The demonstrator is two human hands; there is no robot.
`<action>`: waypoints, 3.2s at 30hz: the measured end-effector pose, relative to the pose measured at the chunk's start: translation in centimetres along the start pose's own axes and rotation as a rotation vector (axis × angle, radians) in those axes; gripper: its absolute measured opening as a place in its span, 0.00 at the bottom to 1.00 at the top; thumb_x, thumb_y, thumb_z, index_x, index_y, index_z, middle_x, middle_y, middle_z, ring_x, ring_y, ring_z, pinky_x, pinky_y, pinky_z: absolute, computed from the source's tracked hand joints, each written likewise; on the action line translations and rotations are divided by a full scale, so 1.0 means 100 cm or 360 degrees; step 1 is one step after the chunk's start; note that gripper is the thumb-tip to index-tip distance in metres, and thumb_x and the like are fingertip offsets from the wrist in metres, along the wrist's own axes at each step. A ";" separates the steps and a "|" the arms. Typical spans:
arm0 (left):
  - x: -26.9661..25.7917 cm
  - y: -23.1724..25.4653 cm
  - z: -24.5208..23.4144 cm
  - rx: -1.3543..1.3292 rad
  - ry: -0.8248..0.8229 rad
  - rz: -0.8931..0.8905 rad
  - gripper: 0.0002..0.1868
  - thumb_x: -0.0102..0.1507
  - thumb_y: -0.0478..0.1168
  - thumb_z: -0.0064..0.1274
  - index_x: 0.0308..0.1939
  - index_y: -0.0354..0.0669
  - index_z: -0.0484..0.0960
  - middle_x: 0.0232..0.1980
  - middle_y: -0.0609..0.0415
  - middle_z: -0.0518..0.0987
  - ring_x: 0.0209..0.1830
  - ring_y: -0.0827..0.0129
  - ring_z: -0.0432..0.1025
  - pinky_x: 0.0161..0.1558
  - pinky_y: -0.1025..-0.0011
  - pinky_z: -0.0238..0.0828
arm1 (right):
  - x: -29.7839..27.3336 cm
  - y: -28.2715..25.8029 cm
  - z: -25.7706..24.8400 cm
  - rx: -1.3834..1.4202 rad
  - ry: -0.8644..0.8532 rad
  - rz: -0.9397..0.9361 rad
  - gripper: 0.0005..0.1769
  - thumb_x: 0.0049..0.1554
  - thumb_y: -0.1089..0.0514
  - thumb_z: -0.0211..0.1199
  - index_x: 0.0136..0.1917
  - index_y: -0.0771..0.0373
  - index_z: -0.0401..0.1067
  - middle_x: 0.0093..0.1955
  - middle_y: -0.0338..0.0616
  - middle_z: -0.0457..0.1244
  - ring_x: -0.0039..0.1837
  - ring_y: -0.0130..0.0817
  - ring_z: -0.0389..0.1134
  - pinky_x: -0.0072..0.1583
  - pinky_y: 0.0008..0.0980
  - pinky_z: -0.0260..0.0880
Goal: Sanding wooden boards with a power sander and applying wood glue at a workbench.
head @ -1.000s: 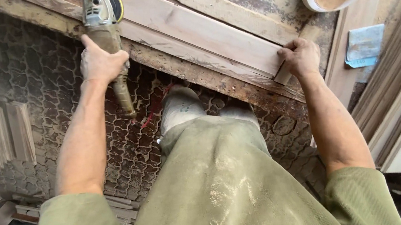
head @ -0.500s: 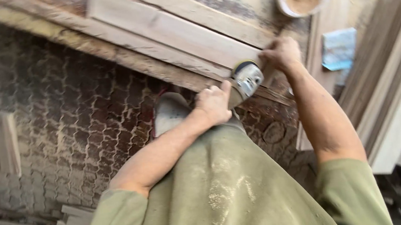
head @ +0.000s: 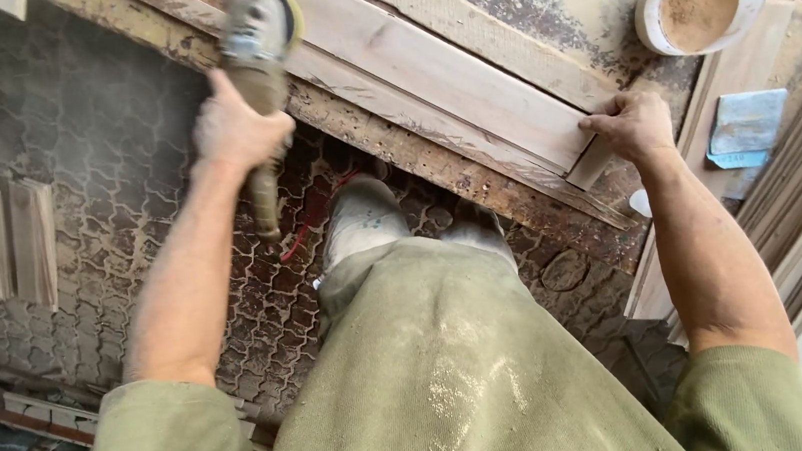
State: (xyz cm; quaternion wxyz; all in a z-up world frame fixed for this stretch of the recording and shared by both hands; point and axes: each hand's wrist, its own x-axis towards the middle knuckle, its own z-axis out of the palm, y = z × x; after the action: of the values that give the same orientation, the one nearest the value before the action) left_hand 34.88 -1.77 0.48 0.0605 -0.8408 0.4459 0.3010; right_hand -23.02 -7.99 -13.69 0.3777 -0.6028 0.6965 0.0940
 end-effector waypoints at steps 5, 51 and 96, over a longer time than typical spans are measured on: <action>0.003 0.003 -0.020 -0.0177 -0.0174 -0.0172 0.39 0.56 0.39 0.57 0.66 0.34 0.54 0.41 0.47 0.74 0.27 0.61 0.74 0.28 0.63 0.78 | -0.026 -0.069 -0.041 0.0218 -0.0167 0.0238 0.09 0.56 0.55 0.77 0.41 0.60 0.80 0.34 0.40 0.67 0.32 0.24 0.61 0.36 0.26 0.67; 0.023 -0.145 -0.091 -0.1466 0.0151 0.0223 0.29 0.58 0.30 0.55 0.60 0.28 0.60 0.43 0.45 0.72 0.27 0.64 0.68 0.26 0.66 0.74 | -0.024 -0.343 0.020 -0.0389 0.0021 -0.0244 0.17 0.61 0.48 0.65 0.61 0.54 0.74 0.61 0.48 0.63 0.58 0.39 0.64 0.60 0.43 0.69; -0.090 -0.007 0.060 -0.3380 -0.0536 -0.0613 0.28 0.55 0.55 0.54 0.42 0.31 0.81 0.37 0.34 0.82 0.33 0.50 0.81 0.30 0.48 0.84 | 0.007 -0.299 0.088 0.0524 -0.0557 -0.0579 0.25 0.62 0.35 0.66 0.41 0.59 0.75 0.32 0.56 0.63 0.40 0.47 0.67 0.48 0.44 0.69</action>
State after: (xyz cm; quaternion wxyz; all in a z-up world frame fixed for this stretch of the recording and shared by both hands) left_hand 28.91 7.33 0.52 -0.5896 -0.4682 -0.1942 0.6289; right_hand 7.90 -11.02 -10.57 0.5953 -0.6230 0.5072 0.0129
